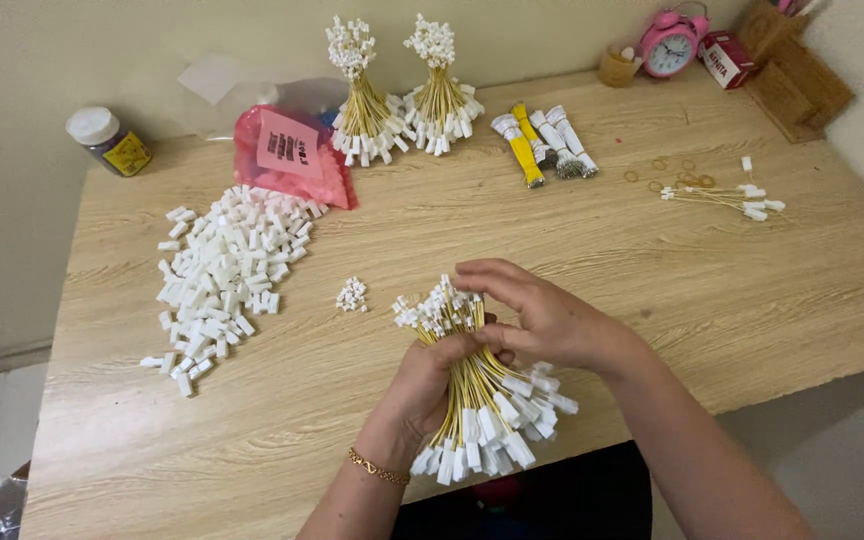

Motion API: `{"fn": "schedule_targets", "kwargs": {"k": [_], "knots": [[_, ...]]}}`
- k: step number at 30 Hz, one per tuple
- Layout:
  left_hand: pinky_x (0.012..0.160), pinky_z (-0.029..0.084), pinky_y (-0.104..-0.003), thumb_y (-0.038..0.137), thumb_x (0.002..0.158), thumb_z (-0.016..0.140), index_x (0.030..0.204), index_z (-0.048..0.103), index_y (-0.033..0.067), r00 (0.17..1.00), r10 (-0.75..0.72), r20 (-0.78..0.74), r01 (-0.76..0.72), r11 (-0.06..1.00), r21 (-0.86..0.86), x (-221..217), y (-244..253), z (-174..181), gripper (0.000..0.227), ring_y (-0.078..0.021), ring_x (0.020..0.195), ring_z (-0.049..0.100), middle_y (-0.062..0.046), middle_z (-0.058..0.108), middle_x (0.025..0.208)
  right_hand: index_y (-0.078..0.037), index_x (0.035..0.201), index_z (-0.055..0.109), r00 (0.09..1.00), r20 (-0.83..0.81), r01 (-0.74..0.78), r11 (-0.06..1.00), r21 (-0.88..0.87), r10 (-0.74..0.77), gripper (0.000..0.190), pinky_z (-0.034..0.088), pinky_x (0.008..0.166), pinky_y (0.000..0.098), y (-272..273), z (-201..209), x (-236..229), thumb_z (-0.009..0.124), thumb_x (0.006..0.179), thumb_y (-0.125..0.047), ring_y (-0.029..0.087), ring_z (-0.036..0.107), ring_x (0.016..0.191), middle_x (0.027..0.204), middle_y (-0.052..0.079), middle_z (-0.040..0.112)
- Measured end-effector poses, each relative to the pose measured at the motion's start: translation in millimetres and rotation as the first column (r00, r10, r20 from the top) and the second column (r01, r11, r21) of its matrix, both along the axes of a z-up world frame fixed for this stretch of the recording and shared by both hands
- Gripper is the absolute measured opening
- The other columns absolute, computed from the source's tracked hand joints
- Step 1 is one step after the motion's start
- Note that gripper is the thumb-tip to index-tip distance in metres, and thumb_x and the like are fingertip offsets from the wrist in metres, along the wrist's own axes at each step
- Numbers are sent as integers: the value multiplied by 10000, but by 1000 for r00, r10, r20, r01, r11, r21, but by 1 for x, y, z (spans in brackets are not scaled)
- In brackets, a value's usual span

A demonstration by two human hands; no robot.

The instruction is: Bundling small white-tipped sticks and securing them with white bands on a workbench

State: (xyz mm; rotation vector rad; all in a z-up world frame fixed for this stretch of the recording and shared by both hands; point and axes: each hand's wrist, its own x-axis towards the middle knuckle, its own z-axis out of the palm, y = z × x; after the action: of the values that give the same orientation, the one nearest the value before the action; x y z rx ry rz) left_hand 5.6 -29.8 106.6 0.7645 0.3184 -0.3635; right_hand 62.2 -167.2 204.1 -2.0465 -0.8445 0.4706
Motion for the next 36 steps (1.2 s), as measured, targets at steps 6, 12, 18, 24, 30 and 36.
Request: {"fn": "schedule_targets", "kwargs": {"k": [6,12,18,24,30,36], "knots": [[637,596,-399,-11,757,675,981,663,-101,995,-80,59,76,994,77,-5,6,22,242,-280,684,696,-205,689,819,-17,1329,515,999,15,-49,995,-90,51,520,464,970,524,-5,-8,8,663,832,-57,425,557,1185,1315,231,524],[705,585,-481,-77,723,708,996,685,-55,996,-28,85,31,999,-39,-8,3,15,275,-325,767,710,-200,699,885,-41,1155,602,903,419,-21,984,-180,96,372,520,895,395,-9,-40,9,692,797,-86,319,641,1071,1148,144,605],[834,571,-459,-83,718,555,1110,582,-103,988,-152,11,148,941,-305,-13,11,10,394,-369,890,685,-301,670,980,-24,1008,623,819,572,-35,999,-16,38,181,520,764,303,-9,-53,16,629,831,-62,205,649,892,1016,100,662],[805,584,-444,-78,769,574,951,632,-103,980,-170,-104,131,943,-305,-13,4,-5,193,-305,818,694,-188,689,877,-126,1157,597,970,-57,219,954,-203,-235,249,541,348,259,5,-23,-6,539,919,-169,113,603,394,1124,46,652],[778,587,-378,6,878,585,861,628,-43,961,-272,-51,241,912,-332,-14,10,2,67,-246,743,688,-169,676,784,-130,1387,437,993,102,51,996,70,-58,495,329,1112,353,-9,-25,0,527,934,-307,221,403,1380,1511,112,396],[717,597,-393,-50,855,613,884,611,-69,967,-207,-149,149,933,-328,-28,2,-15,34,-296,731,688,-195,661,778,-53,1272,586,957,275,-95,995,-4,93,498,407,1016,319,-14,-66,1,697,851,-294,255,587,1210,1305,165,609]]}}
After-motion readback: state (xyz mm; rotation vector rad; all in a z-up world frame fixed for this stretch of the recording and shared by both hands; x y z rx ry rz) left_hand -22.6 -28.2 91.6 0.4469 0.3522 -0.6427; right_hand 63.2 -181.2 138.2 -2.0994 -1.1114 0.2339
